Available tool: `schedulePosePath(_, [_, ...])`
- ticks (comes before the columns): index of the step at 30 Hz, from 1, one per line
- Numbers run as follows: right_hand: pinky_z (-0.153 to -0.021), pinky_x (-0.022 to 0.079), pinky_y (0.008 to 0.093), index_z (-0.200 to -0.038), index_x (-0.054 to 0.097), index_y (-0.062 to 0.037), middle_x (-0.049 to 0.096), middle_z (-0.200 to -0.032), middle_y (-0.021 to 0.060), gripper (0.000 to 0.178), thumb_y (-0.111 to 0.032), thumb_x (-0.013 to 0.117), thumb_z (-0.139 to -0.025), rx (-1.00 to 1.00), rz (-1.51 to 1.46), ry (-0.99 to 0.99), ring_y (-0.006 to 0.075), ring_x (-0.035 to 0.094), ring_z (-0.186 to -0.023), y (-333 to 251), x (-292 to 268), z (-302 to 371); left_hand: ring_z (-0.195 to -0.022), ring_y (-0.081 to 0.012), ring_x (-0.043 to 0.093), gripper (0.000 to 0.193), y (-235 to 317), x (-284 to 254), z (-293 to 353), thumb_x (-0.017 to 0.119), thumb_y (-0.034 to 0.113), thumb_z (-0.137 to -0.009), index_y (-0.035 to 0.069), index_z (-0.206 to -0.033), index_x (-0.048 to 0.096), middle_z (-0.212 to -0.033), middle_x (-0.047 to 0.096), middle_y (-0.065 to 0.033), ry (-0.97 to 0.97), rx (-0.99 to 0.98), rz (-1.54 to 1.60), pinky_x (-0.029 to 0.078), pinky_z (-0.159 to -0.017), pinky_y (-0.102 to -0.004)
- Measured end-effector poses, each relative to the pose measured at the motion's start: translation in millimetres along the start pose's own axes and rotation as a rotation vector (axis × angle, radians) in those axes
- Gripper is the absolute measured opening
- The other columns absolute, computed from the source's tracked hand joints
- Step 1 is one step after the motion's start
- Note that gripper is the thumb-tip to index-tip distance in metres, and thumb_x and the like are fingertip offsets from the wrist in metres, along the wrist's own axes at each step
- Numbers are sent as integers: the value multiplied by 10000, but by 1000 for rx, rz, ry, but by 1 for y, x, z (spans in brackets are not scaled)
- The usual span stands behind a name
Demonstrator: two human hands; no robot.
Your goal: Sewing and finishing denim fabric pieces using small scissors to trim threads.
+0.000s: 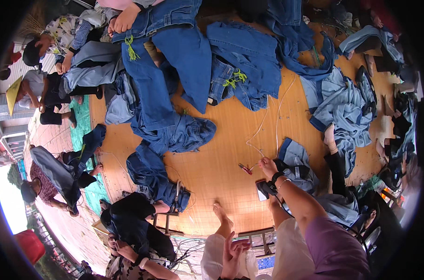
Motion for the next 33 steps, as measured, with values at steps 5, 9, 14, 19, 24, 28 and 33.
schedulePosePath(5, [-682,504,336,-994,611,-73,640,-893,8,224,-266,498,-981,312,-742,-71,162,638,-817,-85,-34,-53,-1068,-257,629,556,36,21,-46,516,150,-1020,74,-1490,229,-1204,605,-186,-40,-119,-13,513,-960,-401])
schedulePosePath(9, [-979,437,437,-1171,593,-114,579,-1232,70,311,-338,524,-967,336,-887,-86,221,545,-1171,-154,-39,-109,-1034,-253,639,536,55,0,-73,512,151,-1021,58,-1477,245,-1154,624,-177,-41,-171,81,520,-947,-401])
schedulePosePath(14, [-1090,335,451,-1298,549,-128,463,-1413,79,435,-377,543,-941,73,-704,-65,220,378,-1363,-242,-24,-221,-1011,-254,648,511,95,-55,-71,511,149,-1020,65,-1467,279,-1160,633,-177,25,-196,-25,524,-932,-399])
schedulePosePath(19, [-1084,346,414,-1307,559,-108,447,-1470,97,419,-368,473,-990,27,-475,-11,216,425,-1320,-283,-4,-275,-974,-233,653,506,108,-93,-85,523,135,-1009,75,-1461,301,-1115,655,-162,178,-149,2,525,-889,-368])
schedulePosePath(24, [-985,413,371,-1059,672,2,702,-1008,91,408,-356,481,-1014,102,-740,54,193,632,-944,-298,-7,-215,-959,-220,649,505,100,-89,-88,525,119,-1005,71,-1458,307,-1111,655,-160,185,-180,68,526,-887,-369])
schedulePosePath(28, [-897,426,305,-910,678,1,675,-908,62,410,-335,476,-1030,90,-1032,22,155,586,-904,-321,-29,-109,-963,-210,646,523,100,-82,-93,532,136,-1008,50,-1462,287,-1112,646,-151,129,-172,-12,524,-889,-354])
schedulePosePath(33, [-751,409,257,-924,660,14,613,-834,32,373,-268,448,-1047,9,-849,-292,106,471,-772,-357,-86,26,-981,-198,635,688,109,-69,-126,606,6,-916,68,-1481,220,-1201,563,-135,162,-80,-220,526,-870,-317])
Point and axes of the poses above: each hand's wrist, its own z-axis away from the middle knuckle, its own x-axis out of the palm, y = z × x, the point moved 1 cm from there along -z, towards the middle knuckle
